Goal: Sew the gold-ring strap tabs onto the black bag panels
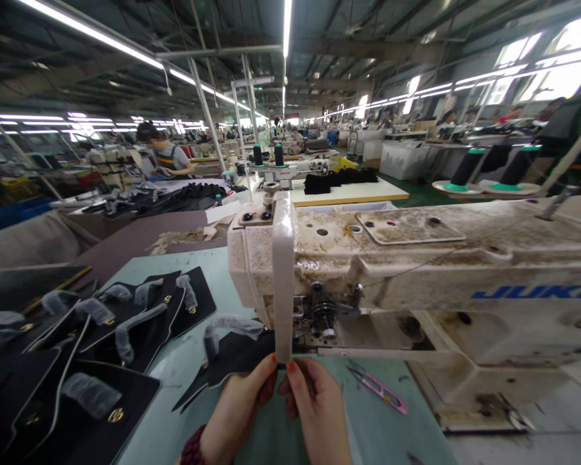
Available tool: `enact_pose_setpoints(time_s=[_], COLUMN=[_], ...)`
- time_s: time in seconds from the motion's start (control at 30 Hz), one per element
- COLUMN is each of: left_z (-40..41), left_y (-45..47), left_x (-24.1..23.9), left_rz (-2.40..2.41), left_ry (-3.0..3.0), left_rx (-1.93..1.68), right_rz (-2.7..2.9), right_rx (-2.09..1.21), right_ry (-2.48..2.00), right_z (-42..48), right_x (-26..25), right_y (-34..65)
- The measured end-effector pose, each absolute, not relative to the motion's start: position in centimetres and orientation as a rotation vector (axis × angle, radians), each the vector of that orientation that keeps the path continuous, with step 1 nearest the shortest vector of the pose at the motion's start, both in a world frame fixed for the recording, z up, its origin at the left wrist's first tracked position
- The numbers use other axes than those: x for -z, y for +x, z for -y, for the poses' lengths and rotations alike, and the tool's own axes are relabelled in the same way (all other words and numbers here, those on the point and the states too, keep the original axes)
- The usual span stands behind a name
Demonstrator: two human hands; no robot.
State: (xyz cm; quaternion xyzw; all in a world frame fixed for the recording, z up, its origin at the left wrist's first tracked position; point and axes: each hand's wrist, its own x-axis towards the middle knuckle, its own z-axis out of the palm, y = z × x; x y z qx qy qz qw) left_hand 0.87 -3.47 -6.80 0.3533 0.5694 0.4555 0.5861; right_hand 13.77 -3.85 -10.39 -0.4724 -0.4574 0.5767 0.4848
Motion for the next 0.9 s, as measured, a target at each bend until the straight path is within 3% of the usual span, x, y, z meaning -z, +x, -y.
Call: enact_pose_setpoints(time_s=[0.9], left_z=[1.1], left_y=[1.5], left_x=[6.2], left_rz=[-1.237], left_ry=[0.626], left_rx=[-1.183], right_rz=[1.013], right_rx=[-1.255], right_ry=[-1.289], right_z=[3.7], right_x=[8.6], right_y=[12.5])
